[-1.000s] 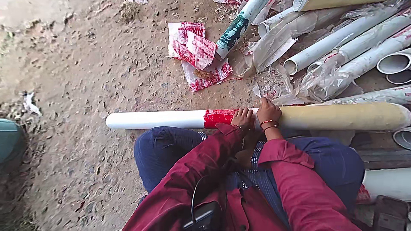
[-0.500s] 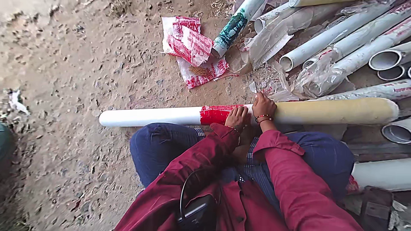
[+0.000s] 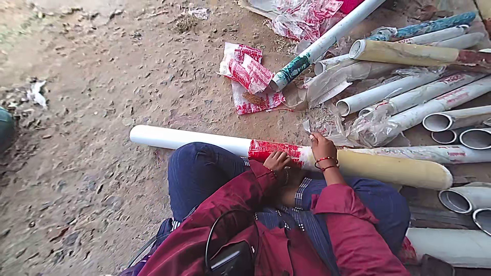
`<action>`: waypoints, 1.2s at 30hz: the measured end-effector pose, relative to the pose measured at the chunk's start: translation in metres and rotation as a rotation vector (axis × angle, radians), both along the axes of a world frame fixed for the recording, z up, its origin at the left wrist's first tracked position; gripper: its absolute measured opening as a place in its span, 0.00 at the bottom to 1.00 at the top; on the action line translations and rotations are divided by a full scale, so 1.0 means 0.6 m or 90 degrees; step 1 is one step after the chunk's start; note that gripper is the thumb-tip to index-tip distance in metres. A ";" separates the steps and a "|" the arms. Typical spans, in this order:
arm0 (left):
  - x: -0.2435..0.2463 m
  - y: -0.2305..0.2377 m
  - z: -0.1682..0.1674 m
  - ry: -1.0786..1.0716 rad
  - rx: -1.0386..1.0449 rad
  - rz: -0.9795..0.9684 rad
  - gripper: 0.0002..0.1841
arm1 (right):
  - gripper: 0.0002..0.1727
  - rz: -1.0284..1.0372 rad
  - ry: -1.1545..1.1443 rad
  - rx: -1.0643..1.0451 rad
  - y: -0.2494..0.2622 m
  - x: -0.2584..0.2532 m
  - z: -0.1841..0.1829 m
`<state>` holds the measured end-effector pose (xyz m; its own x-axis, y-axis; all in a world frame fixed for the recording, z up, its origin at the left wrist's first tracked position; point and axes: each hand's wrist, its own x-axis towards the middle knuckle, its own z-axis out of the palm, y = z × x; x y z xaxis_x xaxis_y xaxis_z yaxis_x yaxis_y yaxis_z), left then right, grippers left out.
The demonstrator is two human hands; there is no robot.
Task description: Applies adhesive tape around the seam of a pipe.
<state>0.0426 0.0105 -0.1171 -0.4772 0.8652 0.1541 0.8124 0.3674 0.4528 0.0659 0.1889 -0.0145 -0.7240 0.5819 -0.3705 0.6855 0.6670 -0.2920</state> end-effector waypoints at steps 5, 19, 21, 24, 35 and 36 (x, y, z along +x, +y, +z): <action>0.009 -0.003 0.003 0.069 0.036 -0.022 0.13 | 0.23 0.040 -0.044 -0.032 -0.019 0.035 0.019; 0.000 -0.051 0.037 -0.226 -0.053 0.116 0.18 | 0.21 0.165 -0.157 -0.053 -0.055 0.026 -0.035; 0.019 -0.067 0.037 -0.267 -0.056 0.147 0.21 | 0.21 0.179 -0.123 -0.050 -0.055 0.026 -0.038; 0.021 -0.080 0.048 -0.262 -0.116 0.116 0.24 | 0.21 0.209 -0.078 -0.060 -0.070 0.011 -0.042; 0.027 -0.088 0.046 -0.202 -0.163 0.316 0.32 | 0.21 0.414 -0.150 0.010 -0.149 -0.090 -0.034; 0.034 -0.083 0.043 -0.147 -0.153 0.340 0.30 | 0.21 0.413 -0.151 0.006 -0.146 -0.093 -0.032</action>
